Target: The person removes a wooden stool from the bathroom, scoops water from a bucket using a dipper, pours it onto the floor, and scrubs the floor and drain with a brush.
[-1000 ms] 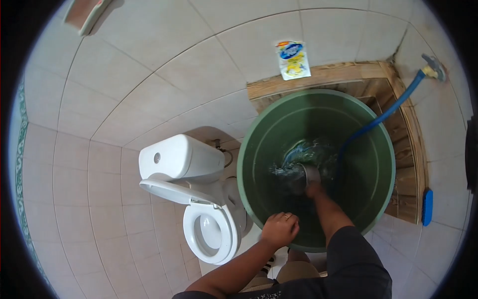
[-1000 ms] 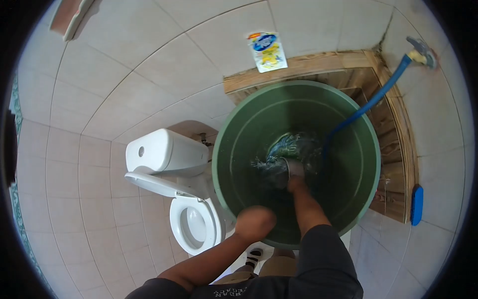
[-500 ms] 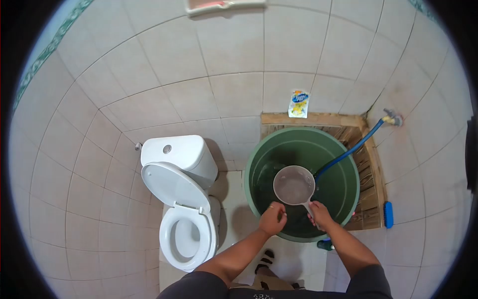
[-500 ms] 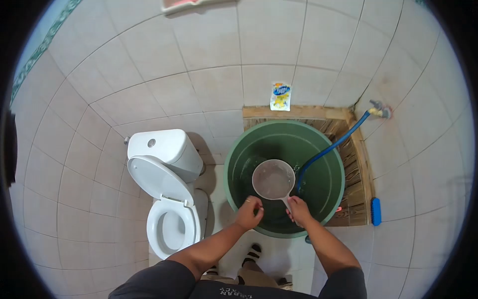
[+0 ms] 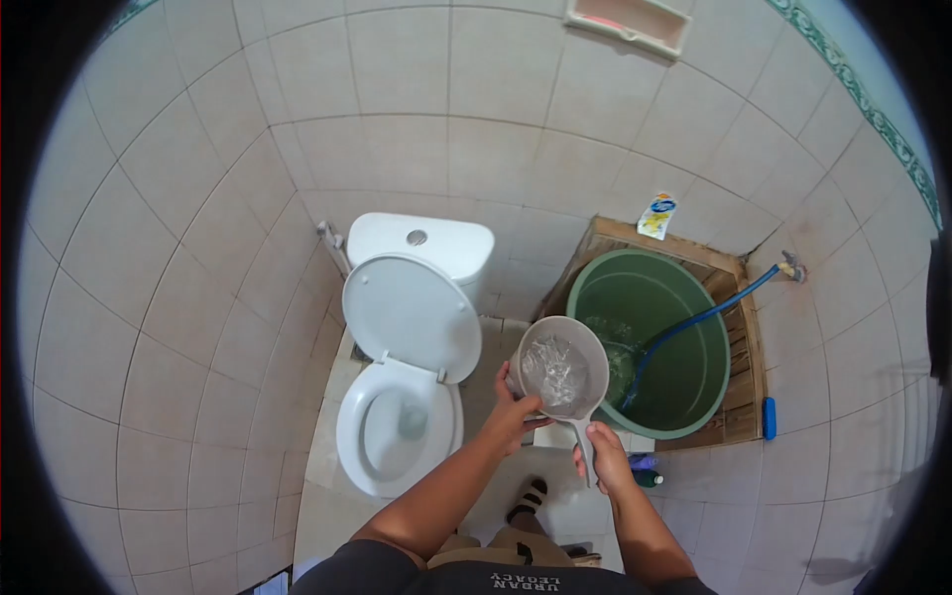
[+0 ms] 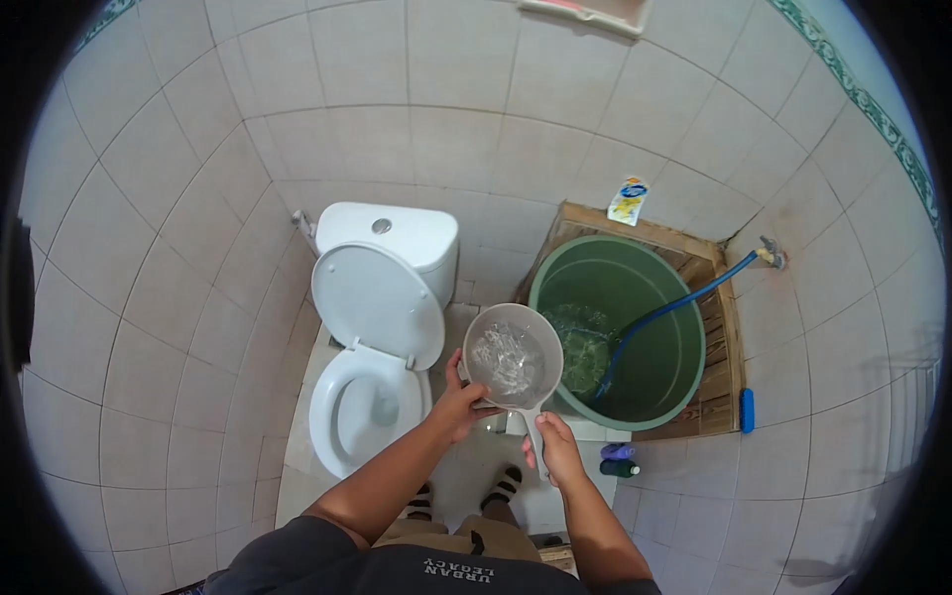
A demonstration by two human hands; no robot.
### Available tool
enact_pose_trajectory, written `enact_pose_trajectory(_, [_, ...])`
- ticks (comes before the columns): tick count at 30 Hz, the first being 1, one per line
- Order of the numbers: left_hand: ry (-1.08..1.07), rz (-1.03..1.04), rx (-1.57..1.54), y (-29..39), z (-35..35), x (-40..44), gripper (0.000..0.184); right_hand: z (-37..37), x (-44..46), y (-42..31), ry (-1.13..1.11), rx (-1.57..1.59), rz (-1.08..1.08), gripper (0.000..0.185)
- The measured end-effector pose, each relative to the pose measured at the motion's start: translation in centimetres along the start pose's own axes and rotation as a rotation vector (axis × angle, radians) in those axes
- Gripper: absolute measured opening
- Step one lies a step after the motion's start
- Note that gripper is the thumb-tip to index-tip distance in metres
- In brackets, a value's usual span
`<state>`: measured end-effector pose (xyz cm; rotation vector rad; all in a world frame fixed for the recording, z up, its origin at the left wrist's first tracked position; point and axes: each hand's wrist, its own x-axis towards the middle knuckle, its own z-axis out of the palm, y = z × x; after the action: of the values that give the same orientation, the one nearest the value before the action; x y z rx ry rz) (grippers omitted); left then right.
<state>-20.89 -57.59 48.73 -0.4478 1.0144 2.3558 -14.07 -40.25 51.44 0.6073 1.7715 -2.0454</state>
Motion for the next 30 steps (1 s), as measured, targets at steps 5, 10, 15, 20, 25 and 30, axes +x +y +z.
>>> enact_pose_trajectory(5, [0.120, -0.051, 0.013, 0.7, -7.2, -0.6, 0.092, 3.9, 4.6, 3.2, 0.386, -0.498, -0.518, 0.029])
enact_pose_trajectory(10, [0.164, -0.079, 0.072, -0.5, -13.3, 0.9, 0.091, 10.8, 10.2, 4.0, -0.078, 0.764, 0.032, 0.042])
enact_pose_trajectory(15, [0.166, -0.119, 0.124, -2.3, -17.0, 3.5, 0.091, 11.7, 18.5, 11.7, 0.249, 1.389, 0.335, 0.047])
enact_pose_trajectory(20, [0.180, -0.137, 0.145, -4.9, -18.7, 7.1, 0.092, 9.9, 23.2, 16.0, 0.409, 1.447, 0.210, 0.048])
enact_pose_trajectory(25, [0.113, -0.141, 0.172, -4.5, -18.5, 9.5, 0.096, 6.0, 21.3, 7.2, 0.131, 1.690, -0.358, 0.064])
enact_pose_trajectory(30, [0.106, -0.161, 0.140, -4.5, -16.9, 10.5, 0.098, 7.8, 20.0, 9.4, 0.203, 1.400, 0.054, 0.049])
